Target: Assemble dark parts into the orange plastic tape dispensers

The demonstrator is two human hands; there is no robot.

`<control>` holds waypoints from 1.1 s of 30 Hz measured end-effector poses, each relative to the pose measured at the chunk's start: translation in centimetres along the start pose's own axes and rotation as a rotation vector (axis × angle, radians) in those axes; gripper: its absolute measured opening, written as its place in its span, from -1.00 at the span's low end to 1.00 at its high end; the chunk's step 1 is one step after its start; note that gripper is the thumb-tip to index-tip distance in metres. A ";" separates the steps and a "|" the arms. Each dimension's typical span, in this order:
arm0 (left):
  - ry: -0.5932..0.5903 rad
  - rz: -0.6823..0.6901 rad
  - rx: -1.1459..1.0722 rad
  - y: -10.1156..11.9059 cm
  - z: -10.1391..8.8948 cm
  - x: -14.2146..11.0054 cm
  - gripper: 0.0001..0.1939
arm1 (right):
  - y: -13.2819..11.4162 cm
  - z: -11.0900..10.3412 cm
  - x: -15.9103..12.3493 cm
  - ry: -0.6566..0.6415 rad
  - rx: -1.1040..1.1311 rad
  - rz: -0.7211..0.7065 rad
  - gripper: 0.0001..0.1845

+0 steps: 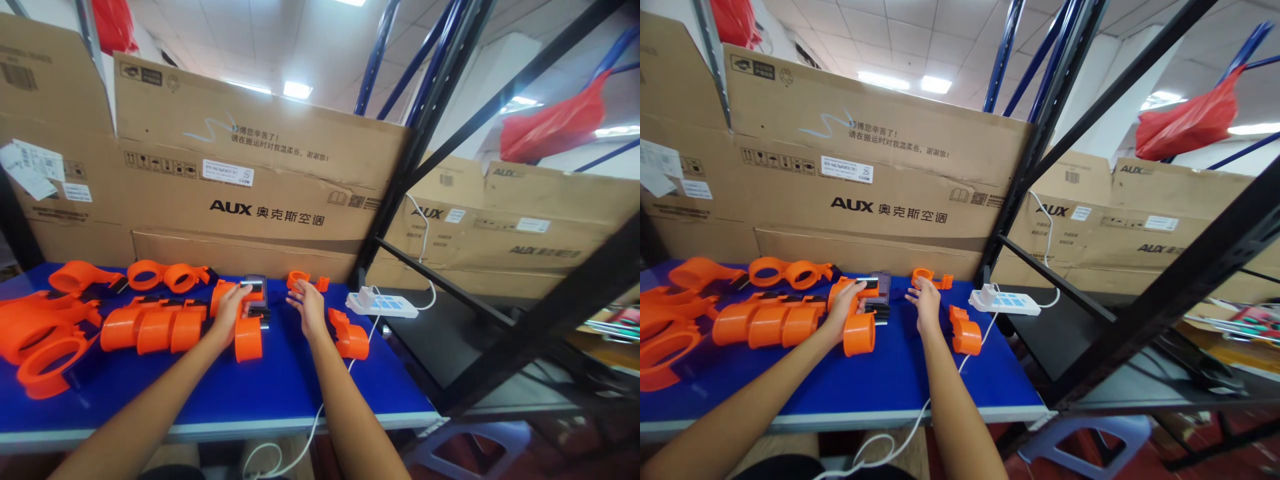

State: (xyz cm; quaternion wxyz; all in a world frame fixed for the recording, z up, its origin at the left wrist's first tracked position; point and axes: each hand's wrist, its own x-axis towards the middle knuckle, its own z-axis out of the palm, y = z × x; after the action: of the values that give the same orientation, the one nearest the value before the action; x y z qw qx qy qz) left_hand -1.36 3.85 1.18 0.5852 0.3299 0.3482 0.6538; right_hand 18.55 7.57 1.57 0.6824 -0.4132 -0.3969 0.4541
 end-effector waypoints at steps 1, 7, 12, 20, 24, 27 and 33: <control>-0.002 0.003 0.013 -0.1 0.0 0.0 -0.57 | -0.1 0.1 -0.2 -0.026 -0.064 -0.057 -0.71; -0.027 0.044 0.083 -0.7 -0.4 0.4 -0.61 | -0.8 1.6 -2.9 -0.368 -0.553 -0.568 -0.61; -0.036 0.080 0.117 -1.3 -0.7 0.9 -0.64 | -0.8 2.0 -3.9 -0.545 -0.694 -0.702 -0.53; -0.017 0.091 0.223 -1.7 -1.1 1.2 -0.60 | 0.0 1.8 -2.9 -0.495 -0.740 -0.702 -0.70; 0.088 0.144 0.198 -1.8 -1.5 1.5 -0.55 | 0.0 1.5 -2.7 -0.398 -0.783 -0.693 -0.71; 0.150 0.163 0.132 -1.7 -1.5 1.7 -0.55 | -0.1 1.2 -2.4 -0.332 -0.819 -0.695 -0.73; 0.159 0.121 -0.041 -0.3 -1.5 1.7 -0.51 | 0.5 1.0 -2.2 -0.385 -0.915 -0.701 -0.77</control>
State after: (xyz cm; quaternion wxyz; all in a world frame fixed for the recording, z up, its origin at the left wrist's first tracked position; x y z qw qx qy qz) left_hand -2.64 5.45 0.15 0.5219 0.2853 0.3595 0.7190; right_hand 16.87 5.81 1.07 0.4605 -0.4195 -0.7805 0.0523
